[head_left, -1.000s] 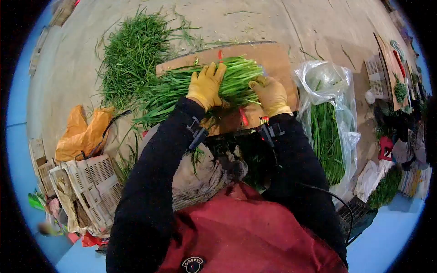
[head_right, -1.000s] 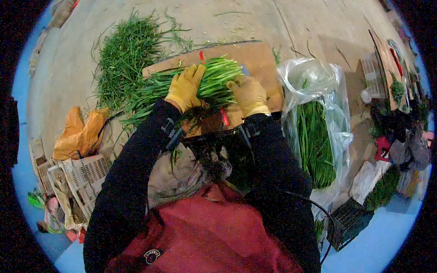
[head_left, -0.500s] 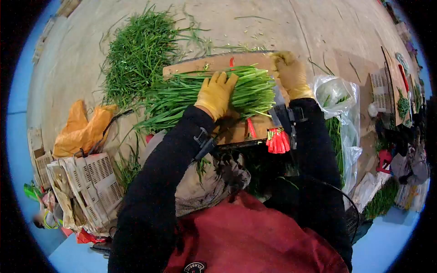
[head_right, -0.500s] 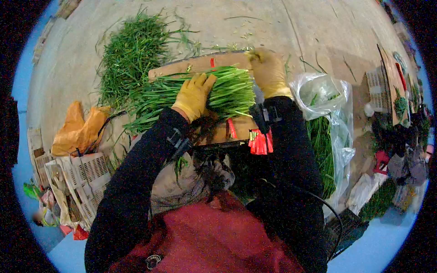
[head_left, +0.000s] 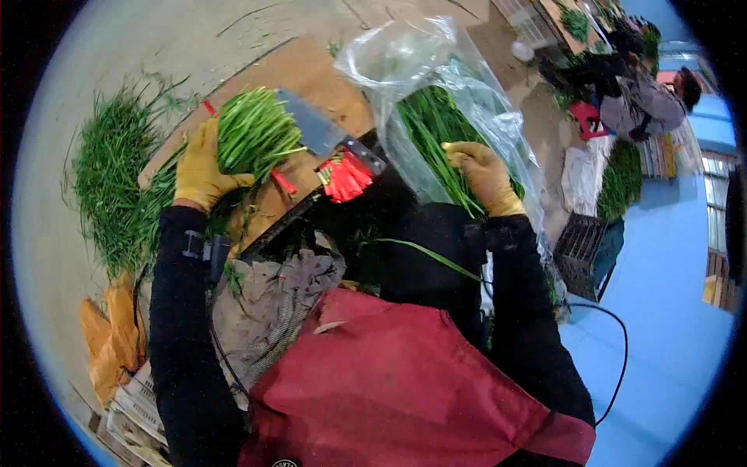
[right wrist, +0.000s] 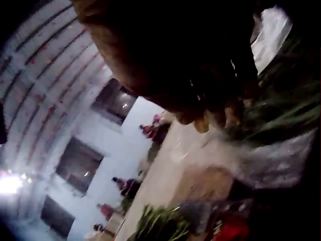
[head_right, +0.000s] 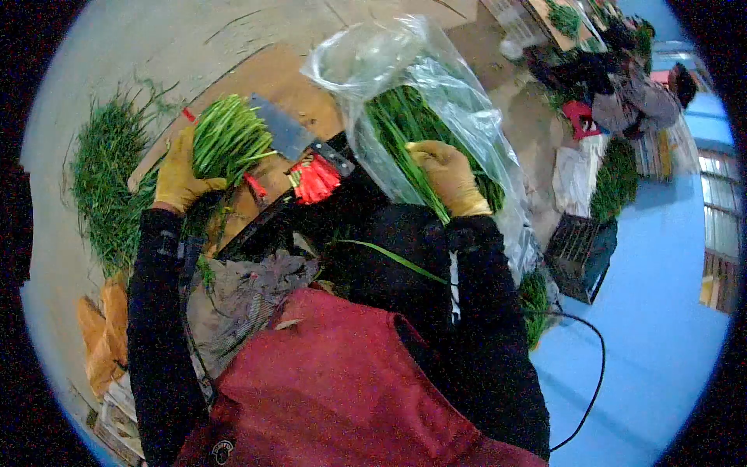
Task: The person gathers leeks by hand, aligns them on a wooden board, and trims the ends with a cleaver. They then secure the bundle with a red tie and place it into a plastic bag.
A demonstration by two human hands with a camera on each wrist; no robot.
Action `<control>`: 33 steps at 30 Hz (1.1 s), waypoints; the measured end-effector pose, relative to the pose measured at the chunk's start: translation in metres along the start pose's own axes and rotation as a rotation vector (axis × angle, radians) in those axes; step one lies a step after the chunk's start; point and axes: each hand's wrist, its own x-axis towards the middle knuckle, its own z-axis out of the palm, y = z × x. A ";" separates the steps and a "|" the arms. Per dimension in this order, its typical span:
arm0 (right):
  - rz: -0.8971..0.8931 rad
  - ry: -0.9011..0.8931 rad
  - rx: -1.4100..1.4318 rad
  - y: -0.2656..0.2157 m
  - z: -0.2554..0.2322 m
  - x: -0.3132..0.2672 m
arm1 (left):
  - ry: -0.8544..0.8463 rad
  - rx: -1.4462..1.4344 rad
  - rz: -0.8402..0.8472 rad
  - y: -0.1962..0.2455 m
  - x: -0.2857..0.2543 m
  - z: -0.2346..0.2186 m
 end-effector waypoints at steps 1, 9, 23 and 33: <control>0.143 0.031 -0.060 0.026 -0.027 -0.005 | 0.019 0.020 0.005 0.000 -0.001 -0.001; 0.250 0.005 -0.532 0.168 -0.055 -0.065 | 0.058 0.038 0.053 0.007 -0.008 -0.013; 0.460 -0.118 -0.714 0.175 -0.033 -0.048 | 0.061 0.143 0.030 0.018 -0.024 -0.021; 0.540 -0.139 -0.020 0.142 -0.073 -0.042 | 0.096 0.118 0.023 0.028 -0.036 -0.038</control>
